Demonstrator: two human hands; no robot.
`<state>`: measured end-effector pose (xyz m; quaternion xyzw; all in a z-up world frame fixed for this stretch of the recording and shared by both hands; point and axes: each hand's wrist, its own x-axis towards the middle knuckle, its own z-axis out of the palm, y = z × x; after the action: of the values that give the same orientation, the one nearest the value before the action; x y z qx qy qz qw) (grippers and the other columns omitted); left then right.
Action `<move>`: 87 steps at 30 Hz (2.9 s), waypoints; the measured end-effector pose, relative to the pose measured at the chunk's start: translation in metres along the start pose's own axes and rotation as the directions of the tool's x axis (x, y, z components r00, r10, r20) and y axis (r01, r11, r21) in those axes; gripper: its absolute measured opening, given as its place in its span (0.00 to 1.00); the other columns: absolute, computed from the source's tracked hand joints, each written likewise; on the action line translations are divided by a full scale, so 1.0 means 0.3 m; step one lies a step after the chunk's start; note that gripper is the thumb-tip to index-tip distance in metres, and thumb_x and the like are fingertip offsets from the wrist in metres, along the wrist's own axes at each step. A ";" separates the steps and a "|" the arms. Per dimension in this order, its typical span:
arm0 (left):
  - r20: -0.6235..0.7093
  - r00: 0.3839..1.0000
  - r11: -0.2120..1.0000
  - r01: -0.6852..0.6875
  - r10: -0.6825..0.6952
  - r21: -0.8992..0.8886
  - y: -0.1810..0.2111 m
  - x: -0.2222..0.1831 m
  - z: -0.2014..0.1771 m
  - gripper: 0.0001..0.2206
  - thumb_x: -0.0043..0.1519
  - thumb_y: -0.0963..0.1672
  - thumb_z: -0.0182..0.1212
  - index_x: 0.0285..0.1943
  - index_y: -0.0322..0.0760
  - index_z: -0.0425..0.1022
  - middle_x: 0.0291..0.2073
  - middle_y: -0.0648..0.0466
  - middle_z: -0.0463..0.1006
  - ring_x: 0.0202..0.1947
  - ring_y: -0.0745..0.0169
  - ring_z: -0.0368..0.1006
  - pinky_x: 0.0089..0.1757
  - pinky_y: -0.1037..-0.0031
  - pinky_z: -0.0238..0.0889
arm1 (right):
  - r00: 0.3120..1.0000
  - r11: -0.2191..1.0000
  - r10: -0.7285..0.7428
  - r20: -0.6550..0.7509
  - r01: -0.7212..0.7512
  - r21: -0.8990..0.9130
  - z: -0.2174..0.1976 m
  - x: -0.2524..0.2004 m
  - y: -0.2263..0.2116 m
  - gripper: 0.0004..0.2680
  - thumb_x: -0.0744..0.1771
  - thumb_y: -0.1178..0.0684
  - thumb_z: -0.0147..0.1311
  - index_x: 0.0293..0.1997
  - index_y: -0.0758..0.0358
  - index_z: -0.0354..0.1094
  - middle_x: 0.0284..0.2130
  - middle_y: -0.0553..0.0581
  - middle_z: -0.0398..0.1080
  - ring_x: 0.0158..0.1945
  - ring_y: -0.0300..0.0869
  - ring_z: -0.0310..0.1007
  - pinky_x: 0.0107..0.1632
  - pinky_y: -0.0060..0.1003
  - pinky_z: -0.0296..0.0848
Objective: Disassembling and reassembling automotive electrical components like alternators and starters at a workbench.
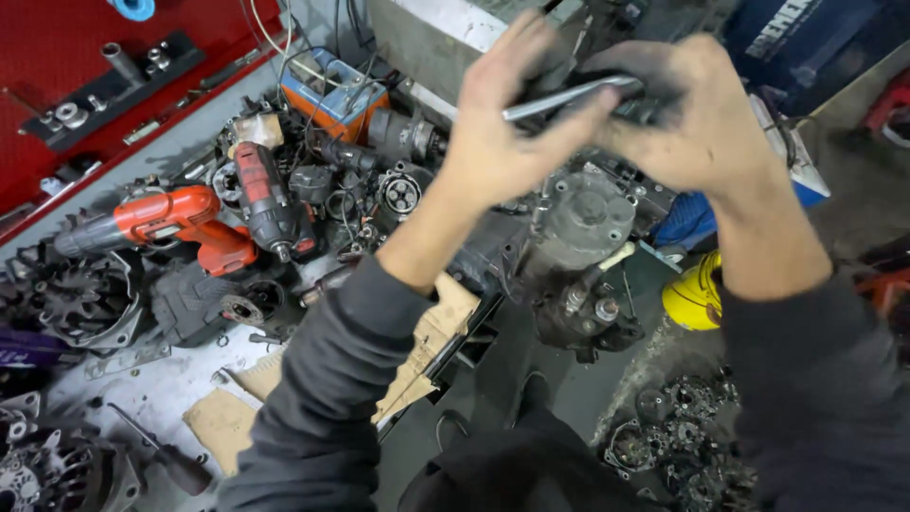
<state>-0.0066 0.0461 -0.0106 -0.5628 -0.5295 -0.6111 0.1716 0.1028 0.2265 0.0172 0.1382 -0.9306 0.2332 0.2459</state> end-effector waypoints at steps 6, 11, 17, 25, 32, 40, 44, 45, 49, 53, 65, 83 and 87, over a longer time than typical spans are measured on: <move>0.072 0.910 0.907 -0.395 0.408 -0.149 -0.001 0.060 0.056 0.09 0.61 0.41 0.60 0.48 0.36 0.69 0.48 0.45 0.75 0.55 0.35 0.66 0.59 0.55 0.58 | 0.996 0.978 0.070 -0.052 -0.058 0.202 -0.016 -0.198 0.023 0.20 0.60 0.59 0.66 0.57 0.72 0.67 0.42 0.59 0.75 0.47 0.40 0.75 0.50 0.34 0.73; 0.204 0.881 0.884 -0.454 0.427 0.110 0.034 0.062 0.077 0.07 0.63 0.40 0.55 0.49 0.40 0.73 0.42 0.54 0.76 0.49 0.51 0.75 0.57 0.55 0.58 | 0.954 0.889 0.285 0.088 -0.298 0.348 0.033 -0.347 0.176 0.15 0.61 0.63 0.67 0.51 0.72 0.72 0.38 0.57 0.77 0.42 0.39 0.77 0.47 0.32 0.75; 0.089 0.992 0.518 -0.125 0.093 0.846 0.225 0.017 0.190 0.08 0.58 0.44 0.60 0.44 0.40 0.75 0.29 0.54 0.71 0.33 0.55 0.71 0.41 0.63 0.64 | 0.948 0.793 0.312 -0.057 -0.227 0.565 0.048 -0.383 0.138 0.17 0.60 0.64 0.55 0.56 0.74 0.67 0.47 0.56 0.73 0.51 0.38 0.73 0.57 0.32 0.71; 0.237 0.972 0.718 -0.175 0.015 0.674 0.186 -0.034 0.083 0.12 0.63 0.41 0.59 0.54 0.34 0.66 0.69 0.36 0.61 0.73 0.34 0.63 0.71 0.50 0.57 | 0.990 0.933 0.123 -0.061 -0.094 0.348 -0.113 -0.159 -0.066 0.16 0.70 0.53 0.48 0.65 0.72 0.62 0.52 0.59 0.72 0.53 0.40 0.73 0.60 0.35 0.70; 0.024 0.991 0.985 0.124 -0.128 0.117 0.176 -0.192 0.037 0.28 0.71 0.36 0.56 0.77 0.25 0.45 0.77 0.30 0.35 0.79 0.32 0.45 0.72 0.56 0.57 | 0.918 0.940 0.135 0.373 0.000 -0.340 -0.151 0.078 -0.243 0.19 0.67 0.44 0.56 0.62 0.63 0.68 0.32 0.70 0.77 0.35 0.57 0.80 0.42 0.45 0.75; 0.330 0.769 0.825 0.563 -0.547 0.056 0.066 -0.215 -0.026 0.12 0.65 0.41 0.67 0.56 0.34 0.79 0.29 0.47 0.82 0.28 0.60 0.76 0.37 0.72 0.70 | 0.659 0.900 0.367 0.657 -0.074 -0.429 -0.179 0.216 -0.303 0.22 0.62 0.42 0.64 0.60 0.56 0.69 0.32 0.61 0.78 0.40 0.52 0.78 0.44 0.46 0.75; 0.329 0.865 0.899 0.428 -0.379 -0.088 0.043 -0.210 -0.044 0.10 0.64 0.40 0.65 0.54 0.33 0.78 0.38 0.49 0.84 0.37 0.65 0.81 0.43 0.73 0.74 | 0.466 0.754 0.594 0.656 -0.039 -0.655 -0.158 0.285 -0.356 0.18 0.62 0.45 0.65 0.56 0.55 0.71 0.33 0.60 0.79 0.39 0.50 0.79 0.46 0.45 0.75; 0.332 0.871 0.900 0.418 -0.361 -0.118 0.037 -0.209 -0.045 0.11 0.64 0.41 0.65 0.54 0.33 0.78 0.40 0.48 0.85 0.39 0.64 0.82 0.45 0.73 0.74 | 0.482 0.720 0.592 0.646 0.043 -0.692 -0.154 0.288 -0.361 0.16 0.63 0.46 0.63 0.55 0.54 0.71 0.34 0.59 0.78 0.40 0.50 0.79 0.47 0.45 0.75; 0.403 0.856 0.904 0.405 -0.323 -0.135 0.031 -0.205 -0.053 0.11 0.63 0.40 0.65 0.54 0.33 0.78 0.41 0.47 0.85 0.40 0.63 0.82 0.45 0.72 0.73 | 0.718 0.548 0.119 0.686 0.528 -0.648 -0.143 0.231 -0.332 0.11 0.64 0.51 0.55 0.51 0.49 0.70 0.42 0.52 0.76 0.49 0.48 0.76 0.51 0.47 0.74; 0.295 0.871 0.907 0.420 -0.393 -0.029 0.045 -0.210 -0.034 0.12 0.61 0.41 0.69 0.52 0.32 0.79 0.39 0.44 0.85 0.38 0.59 0.84 0.43 0.72 0.74 | 0.638 0.234 -0.264 0.723 0.770 -0.594 -0.169 0.177 -0.276 0.09 0.65 0.52 0.51 0.48 0.53 0.71 0.50 0.47 0.72 0.59 0.45 0.68 0.56 0.52 0.70; 0.094 0.949 0.951 0.306 -0.302 -0.036 -0.016 -0.293 0.002 0.18 0.54 0.33 0.57 0.55 0.26 0.77 0.43 0.41 0.84 0.46 0.50 0.82 0.48 0.69 0.74 | 0.979 0.834 -0.019 -0.202 -0.096 -0.544 0.193 -0.010 -0.341 0.24 0.52 0.47 0.68 0.47 0.64 0.66 0.58 0.67 0.65 0.68 0.63 0.57 0.59 0.61 0.65; 0.109 0.856 0.860 0.510 -0.506 -0.017 0.031 -0.293 0.005 0.13 0.57 0.42 0.73 0.50 0.32 0.81 0.34 0.49 0.86 0.32 0.71 0.79 0.39 0.77 0.72 | 0.850 0.981 0.080 0.520 -0.161 0.111 -0.114 0.158 -0.187 0.22 0.61 0.45 0.62 0.59 0.62 0.68 0.46 0.57 0.75 0.48 0.47 0.73 0.50 0.43 0.73; 0.128 0.860 0.859 0.505 -0.493 -0.083 0.017 -0.306 0.006 0.13 0.57 0.42 0.72 0.49 0.32 0.81 0.36 0.51 0.87 0.34 0.72 0.80 0.40 0.77 0.73 | 0.557 0.923 0.380 0.738 -0.275 -0.269 -0.175 0.282 -0.282 0.18 0.59 0.46 0.69 0.50 0.60 0.75 0.38 0.56 0.82 0.41 0.45 0.79 0.48 0.40 0.76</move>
<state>0.0266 0.0102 -0.0885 -0.4458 -0.6296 -0.6342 -0.0524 0.0839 0.1687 0.1328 0.0343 -0.9654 0.1343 -0.2209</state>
